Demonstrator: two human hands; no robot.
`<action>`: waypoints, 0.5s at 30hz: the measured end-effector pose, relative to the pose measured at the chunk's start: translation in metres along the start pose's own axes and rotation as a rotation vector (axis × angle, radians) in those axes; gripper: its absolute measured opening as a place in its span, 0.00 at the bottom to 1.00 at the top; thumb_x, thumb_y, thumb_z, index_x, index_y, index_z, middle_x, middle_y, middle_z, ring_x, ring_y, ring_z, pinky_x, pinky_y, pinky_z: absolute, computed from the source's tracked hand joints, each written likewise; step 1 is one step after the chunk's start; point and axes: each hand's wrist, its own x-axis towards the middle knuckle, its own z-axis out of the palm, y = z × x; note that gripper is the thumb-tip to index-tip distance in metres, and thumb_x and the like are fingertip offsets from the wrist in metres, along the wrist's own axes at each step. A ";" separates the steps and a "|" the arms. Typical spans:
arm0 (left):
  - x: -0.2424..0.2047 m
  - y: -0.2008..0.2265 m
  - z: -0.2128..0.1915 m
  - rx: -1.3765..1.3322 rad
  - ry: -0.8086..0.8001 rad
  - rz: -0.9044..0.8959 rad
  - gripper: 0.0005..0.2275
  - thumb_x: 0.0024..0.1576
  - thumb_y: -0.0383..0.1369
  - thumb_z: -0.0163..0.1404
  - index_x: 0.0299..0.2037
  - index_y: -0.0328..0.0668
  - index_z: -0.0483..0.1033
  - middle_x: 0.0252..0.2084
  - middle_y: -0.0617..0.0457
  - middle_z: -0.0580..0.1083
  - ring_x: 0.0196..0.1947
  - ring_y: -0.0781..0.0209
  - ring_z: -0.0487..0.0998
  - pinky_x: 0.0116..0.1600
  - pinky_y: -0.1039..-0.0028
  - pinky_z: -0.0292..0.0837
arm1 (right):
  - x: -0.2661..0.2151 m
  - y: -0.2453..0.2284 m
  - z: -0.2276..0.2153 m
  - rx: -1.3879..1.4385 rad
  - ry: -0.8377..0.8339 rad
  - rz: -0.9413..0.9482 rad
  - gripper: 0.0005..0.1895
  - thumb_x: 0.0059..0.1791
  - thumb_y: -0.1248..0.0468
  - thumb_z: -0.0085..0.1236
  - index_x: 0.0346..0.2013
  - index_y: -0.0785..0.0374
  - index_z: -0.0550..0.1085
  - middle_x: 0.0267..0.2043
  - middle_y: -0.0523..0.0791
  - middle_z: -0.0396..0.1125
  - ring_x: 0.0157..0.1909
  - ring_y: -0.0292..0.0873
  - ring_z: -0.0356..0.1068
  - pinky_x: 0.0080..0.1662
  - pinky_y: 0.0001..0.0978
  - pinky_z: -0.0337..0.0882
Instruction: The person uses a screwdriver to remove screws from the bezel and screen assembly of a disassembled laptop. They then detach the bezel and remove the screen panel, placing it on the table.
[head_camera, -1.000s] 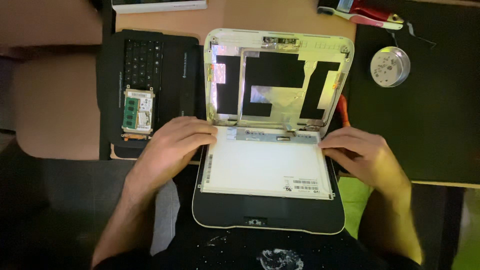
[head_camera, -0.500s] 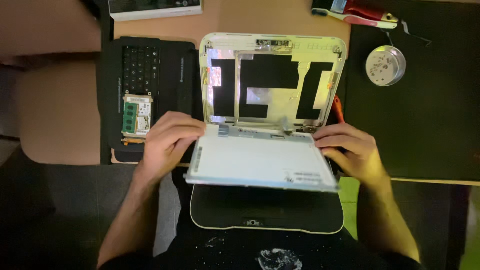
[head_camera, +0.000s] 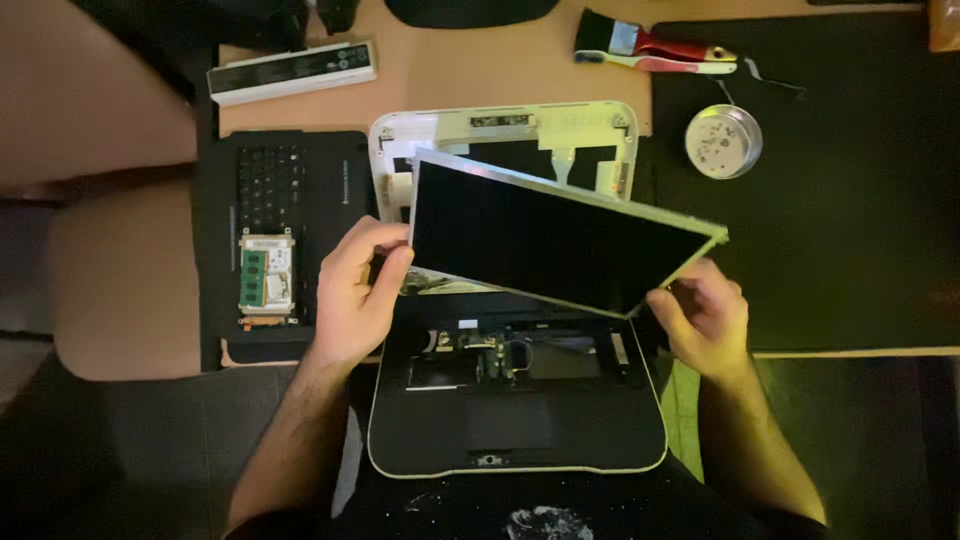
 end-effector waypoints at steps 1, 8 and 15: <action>0.002 -0.001 0.003 -0.003 -0.006 0.003 0.06 0.77 0.19 0.55 0.59 0.30 0.85 0.43 0.43 0.78 0.45 0.46 0.84 0.56 0.54 0.80 | -0.010 0.013 -0.002 -0.003 0.007 0.002 0.13 0.59 0.67 0.77 0.56 0.70 0.86 0.36 0.52 0.84 0.31 0.38 0.74 0.40 0.40 0.76; 0.011 -0.012 0.008 0.141 0.056 0.175 0.12 0.71 0.25 0.67 0.63 0.35 0.88 0.55 0.41 0.83 0.59 0.35 0.82 0.69 0.46 0.74 | -0.038 0.024 -0.007 0.313 0.266 0.129 0.12 0.62 0.69 0.71 0.59 0.72 0.81 0.37 0.49 0.80 0.38 0.38 0.76 0.54 0.41 0.83; -0.003 -0.039 0.021 -0.148 0.253 -0.032 0.20 0.86 0.33 0.47 0.87 0.42 0.63 0.86 0.39 0.70 0.78 0.44 0.80 0.83 0.55 0.78 | -0.006 -0.013 -0.073 0.490 0.621 0.259 0.13 0.67 0.74 0.52 0.64 0.63 0.79 0.56 0.43 0.76 0.60 0.40 0.79 0.70 0.32 0.84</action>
